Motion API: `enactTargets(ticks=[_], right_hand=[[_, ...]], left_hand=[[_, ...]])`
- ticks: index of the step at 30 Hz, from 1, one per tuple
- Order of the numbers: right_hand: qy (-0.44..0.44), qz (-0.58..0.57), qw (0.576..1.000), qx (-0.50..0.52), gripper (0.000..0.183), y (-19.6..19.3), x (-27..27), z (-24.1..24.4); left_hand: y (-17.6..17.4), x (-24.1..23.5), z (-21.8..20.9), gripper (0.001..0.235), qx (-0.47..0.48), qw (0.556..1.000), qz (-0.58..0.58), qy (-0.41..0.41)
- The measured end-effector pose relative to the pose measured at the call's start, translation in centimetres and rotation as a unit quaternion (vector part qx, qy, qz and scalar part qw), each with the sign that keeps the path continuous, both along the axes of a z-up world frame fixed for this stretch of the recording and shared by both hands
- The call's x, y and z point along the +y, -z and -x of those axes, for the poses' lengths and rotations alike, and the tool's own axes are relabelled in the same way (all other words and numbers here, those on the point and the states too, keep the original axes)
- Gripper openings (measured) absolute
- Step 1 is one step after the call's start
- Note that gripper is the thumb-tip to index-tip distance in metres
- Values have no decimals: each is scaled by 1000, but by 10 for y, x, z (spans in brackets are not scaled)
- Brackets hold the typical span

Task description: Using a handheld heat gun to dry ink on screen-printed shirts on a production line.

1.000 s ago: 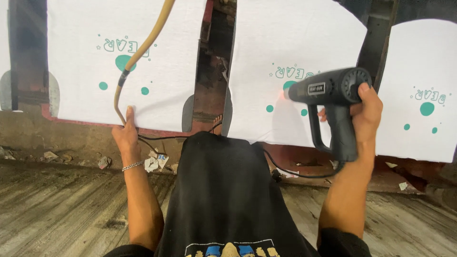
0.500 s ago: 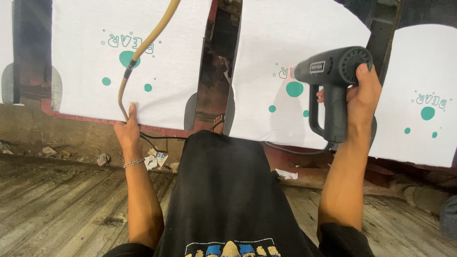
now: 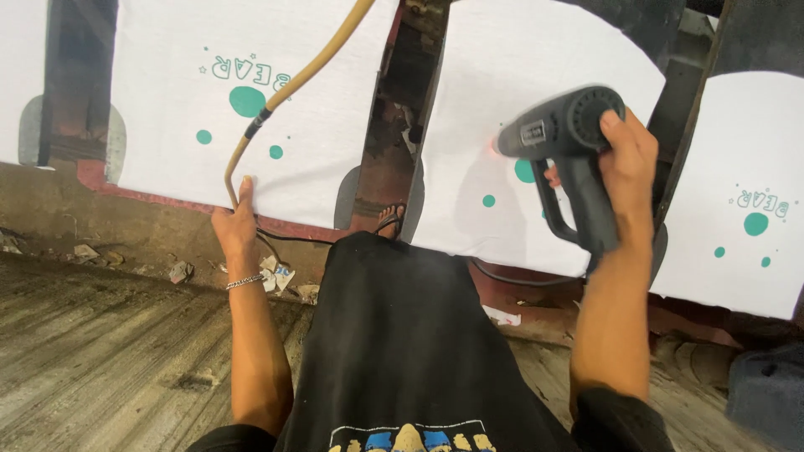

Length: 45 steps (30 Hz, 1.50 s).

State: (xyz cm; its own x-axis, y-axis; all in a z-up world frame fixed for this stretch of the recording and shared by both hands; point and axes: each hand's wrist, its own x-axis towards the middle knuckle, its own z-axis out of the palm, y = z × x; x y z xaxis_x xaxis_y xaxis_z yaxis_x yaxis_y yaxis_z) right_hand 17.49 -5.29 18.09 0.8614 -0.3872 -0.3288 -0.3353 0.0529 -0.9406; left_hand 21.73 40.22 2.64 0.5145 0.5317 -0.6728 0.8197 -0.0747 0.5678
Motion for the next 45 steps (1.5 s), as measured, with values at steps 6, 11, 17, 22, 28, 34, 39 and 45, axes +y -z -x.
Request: enactTargets(ticks=[6,11,17,22,28,34,39,45], right_hand=[[59,-19,997,-51,35,7,-4,-5],[85,-50,995,-28,30,21,-15,3],[64,32,997,-5,32,3,-24,14],[109,-15,993,-39,36,14,-32,10],[103,-6,994,-35,34,12,-46,22],[147,-16,987,-53,44,16,-45,18],[114,8,993,7,32,10,-60,34],[153,9,986,-62,34,20,-72,42]], left_hand=[[-1,-2,-1,88,-10,1000,6,15],[8,4,-1,78,2,1000,0,7],[-8,-5,-1,72,-14,1000,6,-8],[-2,-4,-1,78,-9,1000,2,0],[-2,-1,-1,71,-5,1000,-8,13],[-7,-2,1,68,4,1000,-10,9],[-4,-4,0,68,-5,1000,-12,12],[-2,-4,1,69,-11,1000,-5,11]])
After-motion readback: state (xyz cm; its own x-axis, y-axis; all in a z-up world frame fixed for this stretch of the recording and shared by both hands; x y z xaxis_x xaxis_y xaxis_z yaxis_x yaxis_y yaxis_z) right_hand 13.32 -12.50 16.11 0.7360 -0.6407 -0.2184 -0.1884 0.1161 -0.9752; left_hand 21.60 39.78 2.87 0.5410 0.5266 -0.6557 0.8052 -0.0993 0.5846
